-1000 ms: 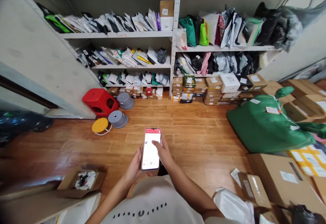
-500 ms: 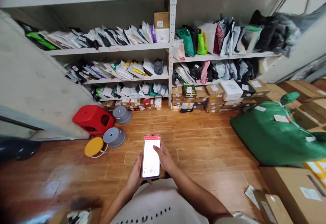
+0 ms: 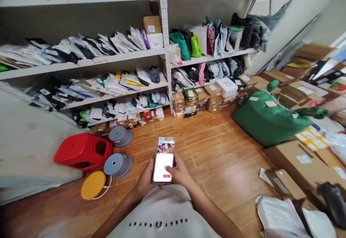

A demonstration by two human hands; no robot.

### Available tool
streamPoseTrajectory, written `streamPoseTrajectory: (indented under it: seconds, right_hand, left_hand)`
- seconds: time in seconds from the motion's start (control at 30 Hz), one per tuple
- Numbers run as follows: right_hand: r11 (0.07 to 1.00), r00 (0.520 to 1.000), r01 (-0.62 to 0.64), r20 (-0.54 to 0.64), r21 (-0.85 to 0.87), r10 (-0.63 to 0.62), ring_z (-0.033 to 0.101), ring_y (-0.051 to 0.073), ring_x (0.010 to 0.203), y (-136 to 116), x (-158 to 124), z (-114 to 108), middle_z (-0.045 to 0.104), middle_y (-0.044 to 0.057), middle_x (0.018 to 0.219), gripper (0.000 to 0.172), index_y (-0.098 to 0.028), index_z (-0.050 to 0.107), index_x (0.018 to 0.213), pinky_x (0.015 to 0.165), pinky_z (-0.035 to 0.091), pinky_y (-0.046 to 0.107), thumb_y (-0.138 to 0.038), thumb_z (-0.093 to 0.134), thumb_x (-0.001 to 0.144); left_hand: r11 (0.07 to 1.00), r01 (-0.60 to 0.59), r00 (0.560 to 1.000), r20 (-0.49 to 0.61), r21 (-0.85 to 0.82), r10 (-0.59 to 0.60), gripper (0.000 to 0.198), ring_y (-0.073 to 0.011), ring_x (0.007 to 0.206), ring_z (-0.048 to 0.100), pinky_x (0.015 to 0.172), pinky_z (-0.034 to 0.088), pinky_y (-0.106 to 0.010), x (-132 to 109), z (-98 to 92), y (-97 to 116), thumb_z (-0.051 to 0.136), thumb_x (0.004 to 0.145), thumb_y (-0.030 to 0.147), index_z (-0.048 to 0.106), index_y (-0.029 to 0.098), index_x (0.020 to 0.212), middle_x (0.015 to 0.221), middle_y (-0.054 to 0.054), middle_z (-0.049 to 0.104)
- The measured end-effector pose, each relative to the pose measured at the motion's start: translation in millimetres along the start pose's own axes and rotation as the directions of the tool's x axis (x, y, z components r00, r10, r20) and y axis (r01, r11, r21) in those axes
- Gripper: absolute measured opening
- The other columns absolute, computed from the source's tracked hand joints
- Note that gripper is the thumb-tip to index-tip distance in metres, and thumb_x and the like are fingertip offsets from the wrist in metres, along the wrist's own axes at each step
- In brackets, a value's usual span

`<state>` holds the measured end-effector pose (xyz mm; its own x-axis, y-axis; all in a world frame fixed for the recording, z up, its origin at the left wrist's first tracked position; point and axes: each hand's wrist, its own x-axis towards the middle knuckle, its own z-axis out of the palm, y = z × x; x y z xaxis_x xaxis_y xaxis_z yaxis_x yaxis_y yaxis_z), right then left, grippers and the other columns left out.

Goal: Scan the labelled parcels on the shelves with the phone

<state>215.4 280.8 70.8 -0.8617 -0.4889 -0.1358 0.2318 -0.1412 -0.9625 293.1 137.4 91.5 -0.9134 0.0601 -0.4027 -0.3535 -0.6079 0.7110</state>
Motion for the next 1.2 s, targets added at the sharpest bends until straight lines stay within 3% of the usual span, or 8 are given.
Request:
streamPoseTrajectory:
  seconds: [0.2,0.37,0.63,0.83,1.03,1.2]
  right_hand:
    - [0.998,0.979,0.029,-0.201,0.05,-0.018,0.062,0.022,0.079,9.5,5.8,41.7,0.073,0.002,0.087,0.033,-0.021,0.068,0.103,0.072,0.049,0.033,-0.027,0.069,0.07]
    - [0.996,0.944,0.051,-0.33,0.069,-0.025,0.062,0.021,0.077,8.3,-2.2,58.9,0.071,0.002,0.086,0.026,-0.02,0.067,0.098,0.071,0.049,0.033,-0.033,0.066,0.075]
    - [0.997,0.885,0.062,-0.459,-0.044,-0.075,0.063,0.023,0.084,2.1,-11.1,77.8,0.072,0.004,0.096,0.032,-0.02,0.064,0.105,0.077,0.05,0.036,-0.031,0.071,0.075]
    - [0.997,0.879,0.064,-0.471,-0.041,-0.075,0.062,0.022,0.08,2.0,-14.6,80.3,0.07,0.004,0.094,0.03,-0.021,0.064,0.103,0.075,0.05,0.036,-0.037,0.069,0.078]
    - [0.991,0.943,0.079,-0.33,0.104,-0.04,0.062,0.023,0.078,0.1,-29.3,71.4,0.072,0.002,0.09,0.031,-0.022,0.067,0.104,0.071,0.049,0.035,-0.035,0.059,0.078]
    - [0.989,0.959,0.066,-0.281,0.132,-0.027,0.063,0.023,0.077,2.9,-36.2,67.5,0.074,0.002,0.091,0.037,-0.022,0.069,0.107,0.069,0.05,0.034,-0.031,0.057,0.073]
  left_hand:
    - [0.996,0.087,0.991,0.106,-0.006,-0.086,0.09,-0.0325,0.092,0.071,0.051,0.056,-0.029,0.5,-34.7,25.9,0.053,0.089,0.074,0.034,0.021,0.159,0.126,-0.018,0.068]
    - [0.99,0.105,0.978,0.17,0.099,-0.121,0.099,-0.0348,0.089,0.071,0.041,0.051,-0.027,0.5,-40.5,38.5,0.054,0.085,0.079,0.03,0.018,0.159,0.124,-0.02,0.067]
    - [0.987,0.088,0.959,0.255,0.135,-0.12,0.092,-0.0309,0.087,0.071,0.041,0.052,-0.025,0.9,-47.0,38.8,0.049,0.09,0.076,0.024,0.025,0.162,0.13,-0.018,0.065]
    - [0.983,0.096,0.954,0.266,0.156,-0.135,0.086,-0.0302,0.088,0.071,0.04,0.052,-0.023,0.2,-49.0,37.3,0.048,0.09,0.076,0.033,0.024,0.158,0.128,-0.017,0.065]
    - [0.983,0.159,0.955,0.24,0.091,-0.176,0.079,-0.0347,0.099,0.069,0.043,0.054,-0.024,0.3,-50.7,33.3,0.054,0.089,0.072,0.041,0.024,0.151,0.131,-0.017,0.063]
    - [0.989,0.116,0.957,0.256,0.093,-0.137,0.079,-0.0316,0.095,0.07,0.043,0.055,-0.024,-4.2,-48.9,33.1,0.065,0.087,0.047,0.03,0.031,0.156,0.133,-0.015,0.062]
